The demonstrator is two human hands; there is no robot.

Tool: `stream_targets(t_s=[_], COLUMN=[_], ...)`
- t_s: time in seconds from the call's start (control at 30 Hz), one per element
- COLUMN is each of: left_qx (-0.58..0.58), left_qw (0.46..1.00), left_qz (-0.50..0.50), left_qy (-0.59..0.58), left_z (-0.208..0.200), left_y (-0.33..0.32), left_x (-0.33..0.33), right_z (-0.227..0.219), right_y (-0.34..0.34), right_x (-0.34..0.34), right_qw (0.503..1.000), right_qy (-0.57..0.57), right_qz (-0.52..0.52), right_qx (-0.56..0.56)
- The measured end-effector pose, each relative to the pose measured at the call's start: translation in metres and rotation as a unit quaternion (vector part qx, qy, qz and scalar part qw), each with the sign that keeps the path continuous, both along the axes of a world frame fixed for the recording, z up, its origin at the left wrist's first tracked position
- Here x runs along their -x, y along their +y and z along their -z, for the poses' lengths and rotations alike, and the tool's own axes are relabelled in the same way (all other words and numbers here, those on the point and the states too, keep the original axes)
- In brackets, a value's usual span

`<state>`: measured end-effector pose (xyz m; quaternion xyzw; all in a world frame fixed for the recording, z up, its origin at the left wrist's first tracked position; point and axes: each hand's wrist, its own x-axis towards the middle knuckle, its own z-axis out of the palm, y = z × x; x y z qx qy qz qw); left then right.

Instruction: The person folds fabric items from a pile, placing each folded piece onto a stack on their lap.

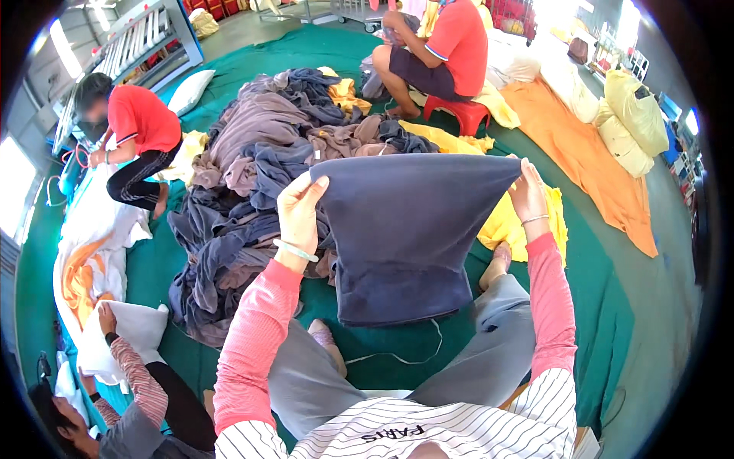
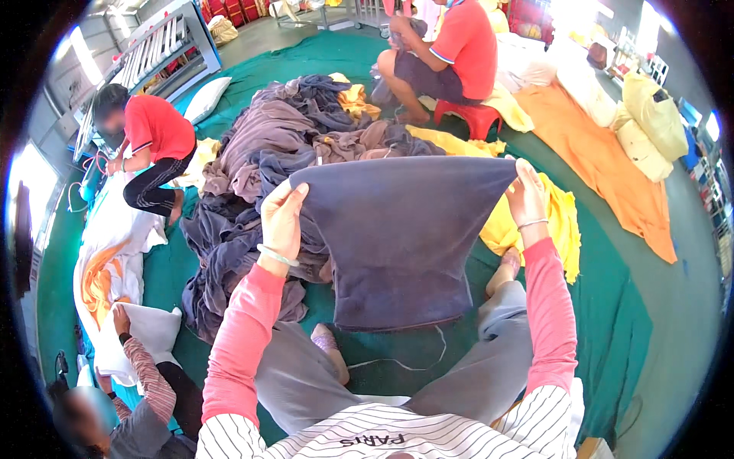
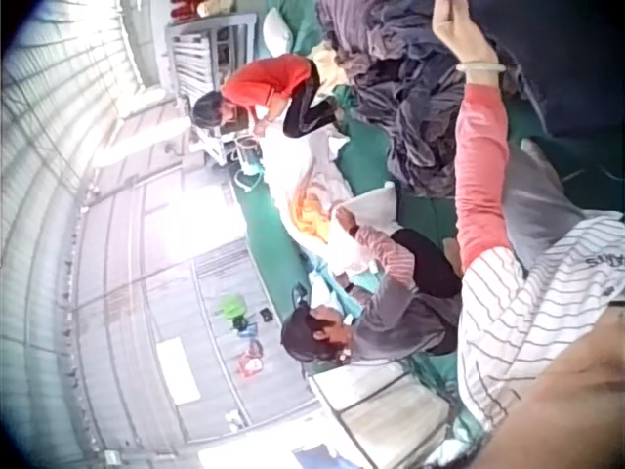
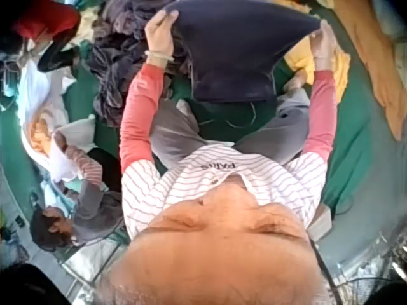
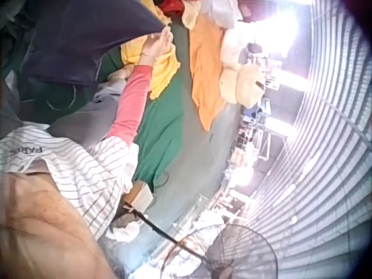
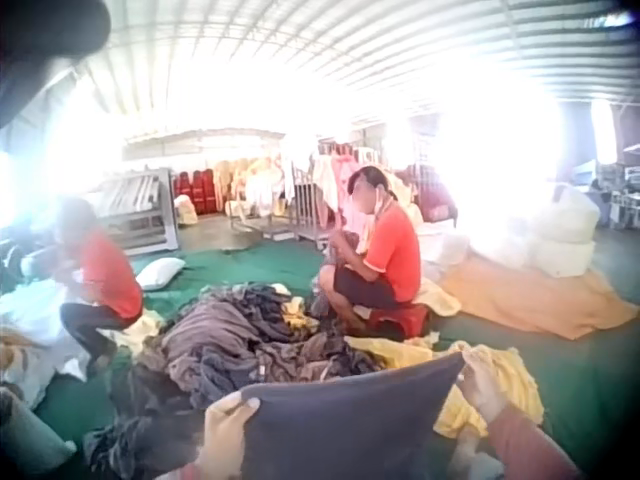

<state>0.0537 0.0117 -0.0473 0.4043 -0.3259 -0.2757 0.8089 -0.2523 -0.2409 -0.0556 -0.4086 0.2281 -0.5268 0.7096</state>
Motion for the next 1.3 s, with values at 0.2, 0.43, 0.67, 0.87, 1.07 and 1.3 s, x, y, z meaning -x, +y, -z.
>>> stream_targets(t_s=[0.2,0.43,0.67,0.87,1.07,1.3], left_qx=[-0.091,-0.254,-0.431,-0.343,-0.43,-0.439], left_qw=[0.983,0.844,0.876,0.732,0.553,0.551], left_qz=[0.067,0.386,0.216,0.011,0.184,0.129], left_qy=[-0.144,-0.272,-0.006,-0.589,-0.689,-0.698], left_z=[-0.027,-0.002,0.092,0.107,0.081,0.042], left_y=[0.05,0.137,0.107,0.075,0.095,0.091], left_x=[-0.001,0.02,0.029,0.034,0.066,0.056], right_z=[-0.008,0.025,0.111,0.141,0.112,0.147], right_y=[0.026,0.092,0.069,0.065,0.11,0.102], right_x=[0.03,0.112,0.082,0.032,-0.021,-0.15], right_qw=[0.996,0.926,0.919,0.691,0.638,0.628], right_qy=[-0.061,0.19,0.304,0.591,0.563,0.482], right_qz=[-0.059,-0.327,-0.204,-0.133,-0.253,-0.31], right_qx=[0.024,-0.006,-0.145,0.394,0.46,0.526])
